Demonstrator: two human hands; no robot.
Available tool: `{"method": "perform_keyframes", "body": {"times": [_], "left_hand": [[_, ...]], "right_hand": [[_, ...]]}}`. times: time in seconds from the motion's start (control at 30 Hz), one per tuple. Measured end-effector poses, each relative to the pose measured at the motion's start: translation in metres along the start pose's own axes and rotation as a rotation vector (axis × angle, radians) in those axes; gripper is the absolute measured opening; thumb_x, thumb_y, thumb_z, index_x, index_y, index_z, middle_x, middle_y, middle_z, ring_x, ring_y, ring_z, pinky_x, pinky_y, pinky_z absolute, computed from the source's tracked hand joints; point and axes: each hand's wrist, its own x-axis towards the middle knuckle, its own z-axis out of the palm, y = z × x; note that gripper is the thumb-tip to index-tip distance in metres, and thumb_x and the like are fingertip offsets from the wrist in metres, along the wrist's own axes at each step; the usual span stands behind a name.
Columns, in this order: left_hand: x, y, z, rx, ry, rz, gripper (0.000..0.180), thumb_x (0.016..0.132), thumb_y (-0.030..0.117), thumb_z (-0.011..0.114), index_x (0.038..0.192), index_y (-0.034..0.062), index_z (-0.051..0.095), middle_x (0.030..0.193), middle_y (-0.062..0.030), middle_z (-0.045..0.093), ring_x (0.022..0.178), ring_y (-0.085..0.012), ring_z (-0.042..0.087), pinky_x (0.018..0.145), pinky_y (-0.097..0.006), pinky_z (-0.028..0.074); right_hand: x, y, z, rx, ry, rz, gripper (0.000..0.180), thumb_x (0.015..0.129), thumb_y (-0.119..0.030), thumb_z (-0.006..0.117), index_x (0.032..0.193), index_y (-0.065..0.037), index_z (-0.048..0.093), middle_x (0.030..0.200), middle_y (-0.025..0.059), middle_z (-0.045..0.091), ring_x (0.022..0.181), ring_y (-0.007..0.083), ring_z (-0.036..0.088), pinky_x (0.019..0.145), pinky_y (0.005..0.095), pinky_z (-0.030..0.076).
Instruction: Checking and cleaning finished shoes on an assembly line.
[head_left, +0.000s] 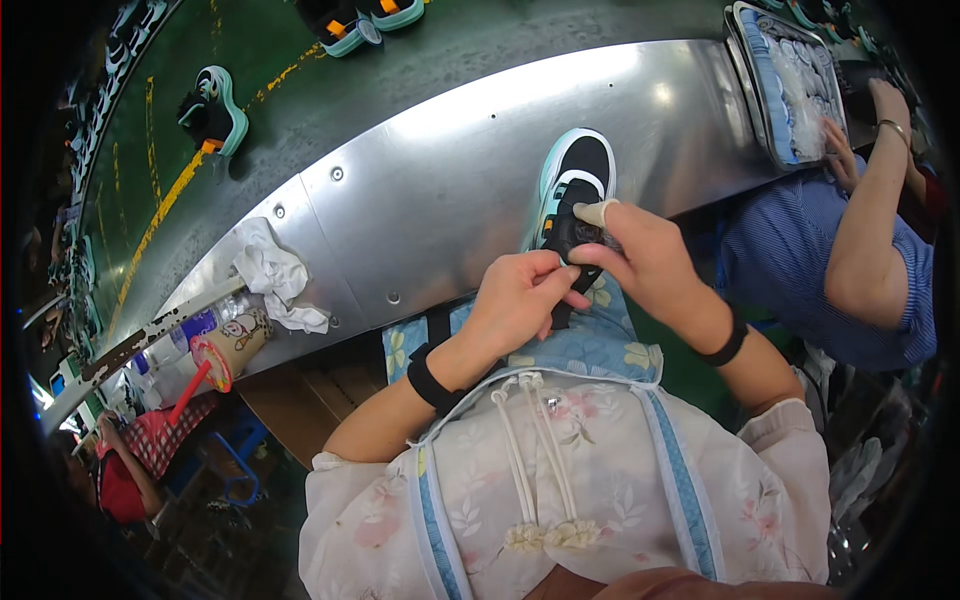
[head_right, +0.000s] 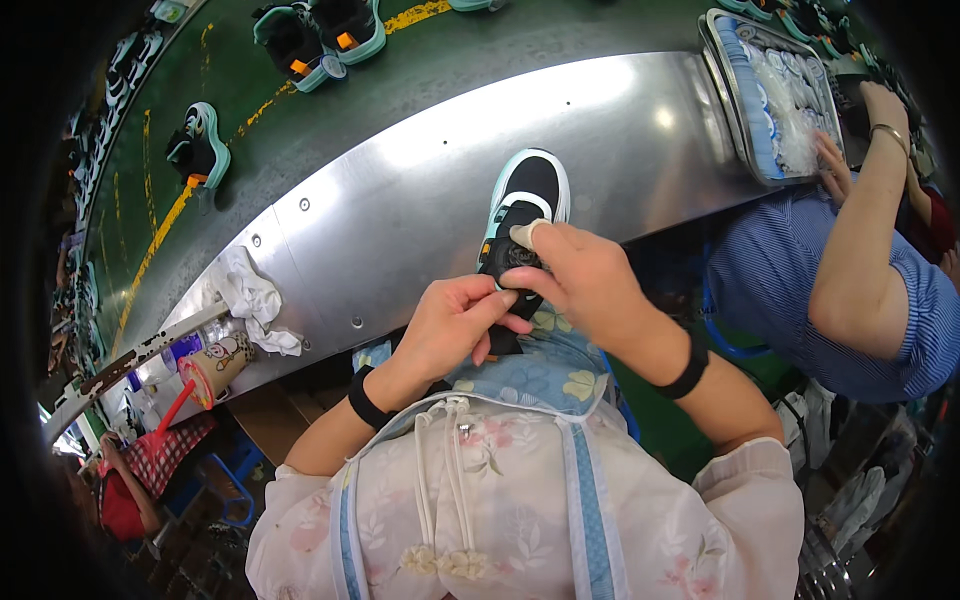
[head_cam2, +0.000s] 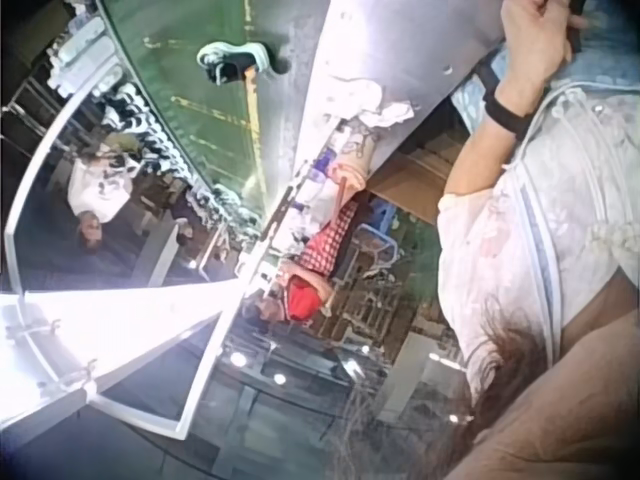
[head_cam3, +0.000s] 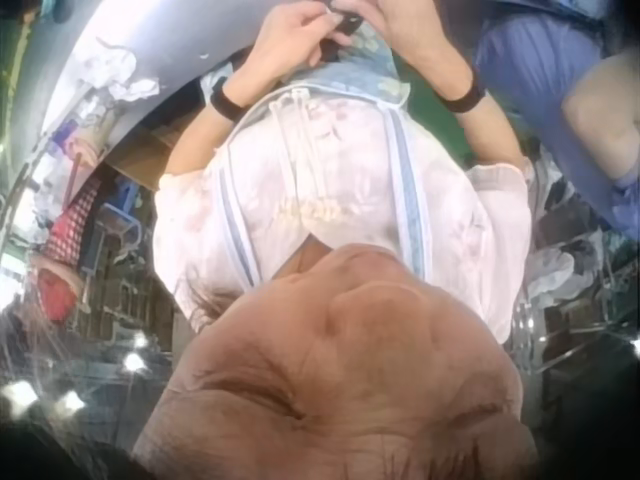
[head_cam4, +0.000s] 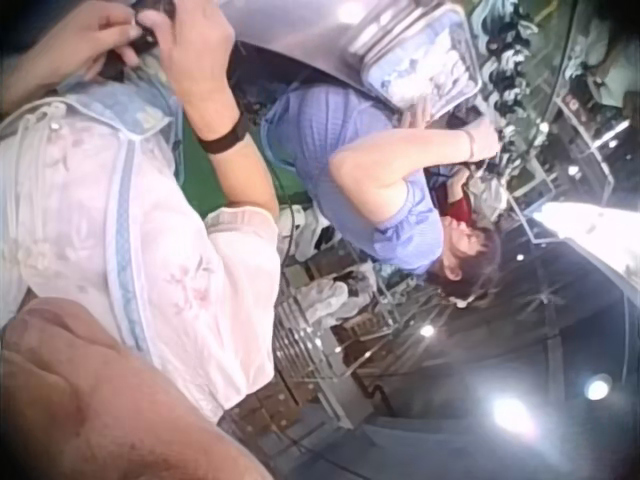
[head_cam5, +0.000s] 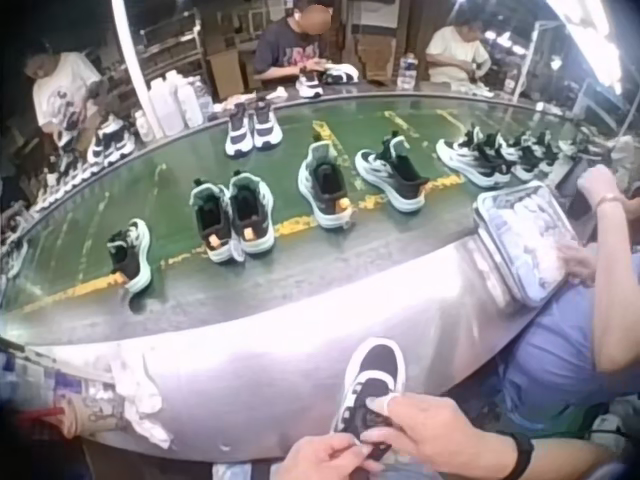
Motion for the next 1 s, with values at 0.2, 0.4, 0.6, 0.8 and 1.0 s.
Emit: {"method": "perform_keyframes", "body": {"times": [0.2,0.4,0.6,0.8,1.0], "left_hand": [[0.000,-0.003,-0.004,-0.013,-0.030,0.005,0.027,0.096,0.021,0.053,0.094,-0.0039,0.065,0.084,-0.0144,0.070,0.044,-0.0067,0.050,0.041,-0.020,0.038],[0.006,0.002,-0.009,-0.058,-0.054,-0.028,0.028,0.096,0.020,0.053,0.090,-0.0041,0.065,0.086,-0.0158,0.070,0.048,-0.0088,0.056,0.040,-0.021,0.039],[0.010,-0.006,-0.008,-0.074,-0.066,0.003,0.028,0.096,0.019,0.053,0.088,-0.0050,0.065,0.087,-0.0167,0.070,0.055,-0.0110,0.062,0.041,-0.021,0.042],[0.009,0.000,-0.005,-0.089,-0.075,-0.023,0.027,0.096,0.018,0.053,0.089,-0.0054,0.065,0.088,-0.0169,0.070,0.055,-0.0111,0.062,0.042,-0.021,0.042],[0.011,-0.008,-0.005,-0.123,-0.065,0.018,0.028,0.096,0.020,0.053,0.090,-0.0054,0.064,0.087,-0.0171,0.070,0.051,-0.0107,0.059,0.042,-0.021,0.042]], "right_hand": [[0.019,0.001,-0.028,0.153,-0.286,0.148,0.037,0.079,-0.020,0.073,0.113,-0.009,0.063,0.085,0.0068,0.059,0.062,0.0198,0.055,0.060,0.0297,0.046],[0.029,0.010,-0.024,0.215,-0.330,-0.015,0.039,0.075,-0.011,0.075,0.112,-0.010,0.064,0.082,0.0038,0.057,0.065,0.0110,0.052,0.059,0.0253,0.043],[0.026,0.016,-0.020,0.380,-0.318,0.094,0.038,0.073,-0.013,0.077,0.108,-0.007,0.064,0.083,0.0025,0.062,0.061,0.0090,0.053,0.056,0.0244,0.044],[0.014,0.014,-0.036,0.005,-0.282,-0.019,0.041,0.077,-0.021,0.076,0.112,-0.007,0.061,0.072,0.0145,0.061,0.056,0.0252,0.057,0.052,0.0335,0.043],[0.019,0.006,-0.043,-0.113,-0.286,-0.028,0.034,0.076,-0.026,0.075,0.093,-0.003,0.058,0.067,0.0132,0.055,0.056,0.0289,0.055,0.053,0.0354,0.043]]}}
